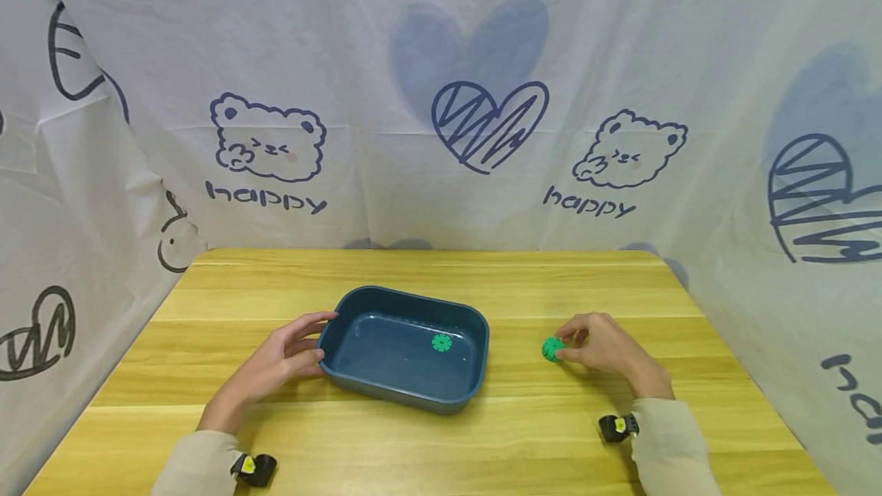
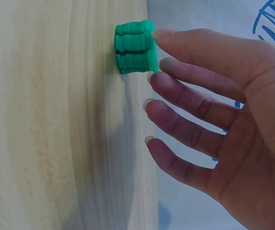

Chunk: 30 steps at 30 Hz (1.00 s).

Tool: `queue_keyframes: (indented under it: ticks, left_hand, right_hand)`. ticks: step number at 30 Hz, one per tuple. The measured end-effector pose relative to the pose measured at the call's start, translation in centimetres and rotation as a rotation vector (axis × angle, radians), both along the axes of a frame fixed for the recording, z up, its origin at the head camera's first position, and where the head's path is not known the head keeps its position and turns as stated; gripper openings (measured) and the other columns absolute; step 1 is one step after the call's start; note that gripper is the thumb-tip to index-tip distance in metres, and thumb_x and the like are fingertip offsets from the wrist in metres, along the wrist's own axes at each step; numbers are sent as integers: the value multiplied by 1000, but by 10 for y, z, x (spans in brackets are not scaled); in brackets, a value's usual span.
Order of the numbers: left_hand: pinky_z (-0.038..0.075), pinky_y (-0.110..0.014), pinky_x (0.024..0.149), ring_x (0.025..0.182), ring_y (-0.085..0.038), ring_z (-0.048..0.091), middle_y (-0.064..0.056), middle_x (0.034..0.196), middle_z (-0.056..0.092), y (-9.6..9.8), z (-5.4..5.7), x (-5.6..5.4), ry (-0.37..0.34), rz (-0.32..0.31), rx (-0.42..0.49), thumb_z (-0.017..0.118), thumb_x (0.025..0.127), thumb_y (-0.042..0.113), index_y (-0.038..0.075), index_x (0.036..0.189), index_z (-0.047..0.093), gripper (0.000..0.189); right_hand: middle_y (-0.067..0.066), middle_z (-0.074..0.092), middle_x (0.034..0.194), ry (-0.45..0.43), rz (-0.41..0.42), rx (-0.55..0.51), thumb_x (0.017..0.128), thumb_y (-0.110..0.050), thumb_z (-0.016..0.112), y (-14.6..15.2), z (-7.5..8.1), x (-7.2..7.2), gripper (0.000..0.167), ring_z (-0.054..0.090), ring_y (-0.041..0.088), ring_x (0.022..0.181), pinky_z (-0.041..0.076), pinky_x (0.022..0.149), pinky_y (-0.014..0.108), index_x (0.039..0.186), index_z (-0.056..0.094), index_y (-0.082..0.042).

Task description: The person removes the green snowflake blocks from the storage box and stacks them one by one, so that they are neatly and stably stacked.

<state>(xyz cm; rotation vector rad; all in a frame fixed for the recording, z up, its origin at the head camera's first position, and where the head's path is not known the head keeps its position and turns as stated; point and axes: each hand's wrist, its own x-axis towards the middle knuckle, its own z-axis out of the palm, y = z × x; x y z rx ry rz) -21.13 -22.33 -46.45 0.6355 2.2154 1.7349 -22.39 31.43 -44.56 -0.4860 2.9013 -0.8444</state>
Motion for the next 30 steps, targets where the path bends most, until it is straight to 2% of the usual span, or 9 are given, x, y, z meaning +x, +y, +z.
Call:
queue_keyframes:
  ticks: [13,21,30]
  left_hand:
    - [64,-38,89,127,-43,58,-39,154,36,0,0,0,-1,2,2,56,104,7,-2,157,33,59]
    - [64,-38,90,126,-35,60,-39,154,36,-1,-1,0,0,-1,5,57,104,7,-2,157,33,59]
    - [64,-39,90,126,-36,60,-39,153,37,-1,-1,0,-8,-1,8,57,104,7,-2,157,33,59]
  right_hand:
    - [3,76,97,5,-1,9,85,-18,85,-1,0,0,22,61,11,82,53,68,22,104,79,-7]
    - [3,76,96,-3,-8,5,85,-17,85,-1,1,1,21,61,12,82,53,67,22,103,79,-7]
    - [3,75,97,0,-3,6,85,-16,84,-1,2,2,20,61,13,83,53,68,22,103,79,-7]
